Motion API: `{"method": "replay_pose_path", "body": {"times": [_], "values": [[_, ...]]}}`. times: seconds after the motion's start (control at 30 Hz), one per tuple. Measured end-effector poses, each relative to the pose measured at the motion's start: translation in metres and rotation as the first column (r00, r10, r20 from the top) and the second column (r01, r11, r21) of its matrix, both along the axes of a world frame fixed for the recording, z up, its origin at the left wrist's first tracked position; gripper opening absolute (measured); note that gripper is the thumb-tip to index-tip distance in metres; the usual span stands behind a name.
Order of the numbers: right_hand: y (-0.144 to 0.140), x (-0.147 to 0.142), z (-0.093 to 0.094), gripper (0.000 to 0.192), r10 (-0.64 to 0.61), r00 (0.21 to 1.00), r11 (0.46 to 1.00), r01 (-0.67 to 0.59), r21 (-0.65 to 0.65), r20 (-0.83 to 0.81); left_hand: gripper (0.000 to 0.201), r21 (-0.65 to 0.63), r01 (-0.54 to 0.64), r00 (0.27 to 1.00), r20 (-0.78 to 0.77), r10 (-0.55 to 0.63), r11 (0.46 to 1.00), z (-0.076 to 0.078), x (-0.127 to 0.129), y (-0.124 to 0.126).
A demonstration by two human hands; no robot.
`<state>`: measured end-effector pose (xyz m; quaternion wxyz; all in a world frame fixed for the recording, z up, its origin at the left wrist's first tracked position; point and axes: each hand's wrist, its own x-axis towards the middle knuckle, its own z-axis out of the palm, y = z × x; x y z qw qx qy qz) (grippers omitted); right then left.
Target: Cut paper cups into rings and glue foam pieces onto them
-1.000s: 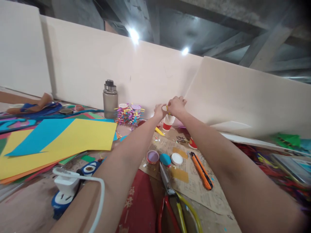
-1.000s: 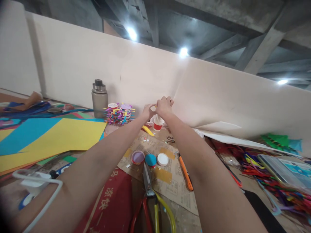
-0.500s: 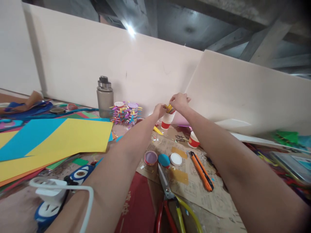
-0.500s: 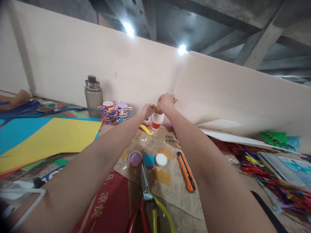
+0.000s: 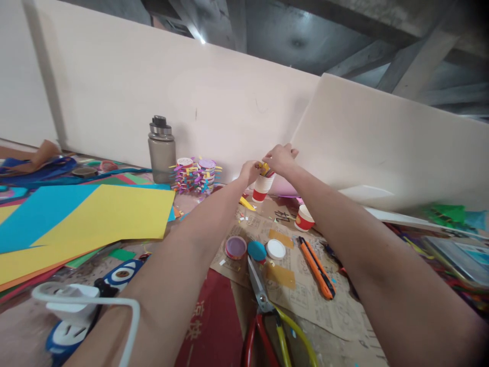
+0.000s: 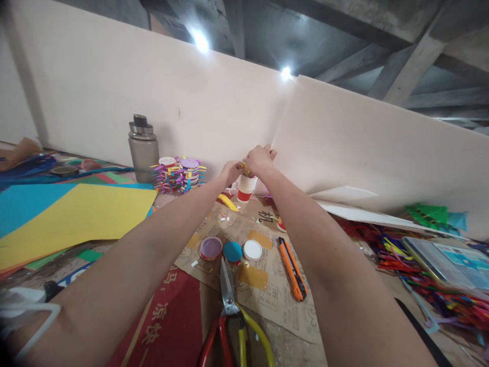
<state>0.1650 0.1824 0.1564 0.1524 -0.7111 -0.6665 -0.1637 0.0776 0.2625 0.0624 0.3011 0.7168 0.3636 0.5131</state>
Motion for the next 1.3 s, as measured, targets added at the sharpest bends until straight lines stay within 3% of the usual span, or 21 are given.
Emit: {"method": "replay_pose_path", "body": {"times": [0.13, 0.3, 0.67, 0.97, 1.3], "values": [[0.004, 0.001, -0.004, 0.018, 0.025, 0.996, 0.999, -0.022, -0.027, 0.082, 0.008, -0.007, 0.004, 1.000, 0.012, -0.003, 1.000, -0.002, 0.002, 0.001], [0.002, 0.000, -0.005, 0.024, 0.013, 0.993, 1.000, -0.011, -0.020, 0.115, 0.009, -0.020, -0.002, 1.000, -0.008, 0.002, 1.000, -0.002, 0.003, 0.004], [-0.004, -0.003, 0.005, 0.024, -0.111, 0.984, 0.992, 0.102, -0.072, -0.139, 0.010, -0.023, -0.015, 0.998, -0.057, 0.014, 1.000, 0.001, -0.002, 0.000], [-0.002, 0.000, 0.002, 0.019, -0.094, 0.968, 0.996, 0.093, -0.014, -0.232, 0.008, -0.034, -0.019, 0.998, -0.063, 0.017, 0.999, -0.001, 0.001, 0.000], [-0.007, 0.011, -0.003, 0.014, -0.013, 0.871, 0.997, 0.049, 0.060, -0.490, 0.009, -0.071, -0.010, 0.999, -0.049, 0.007, 0.997, 0.005, -0.001, -0.005]]}}
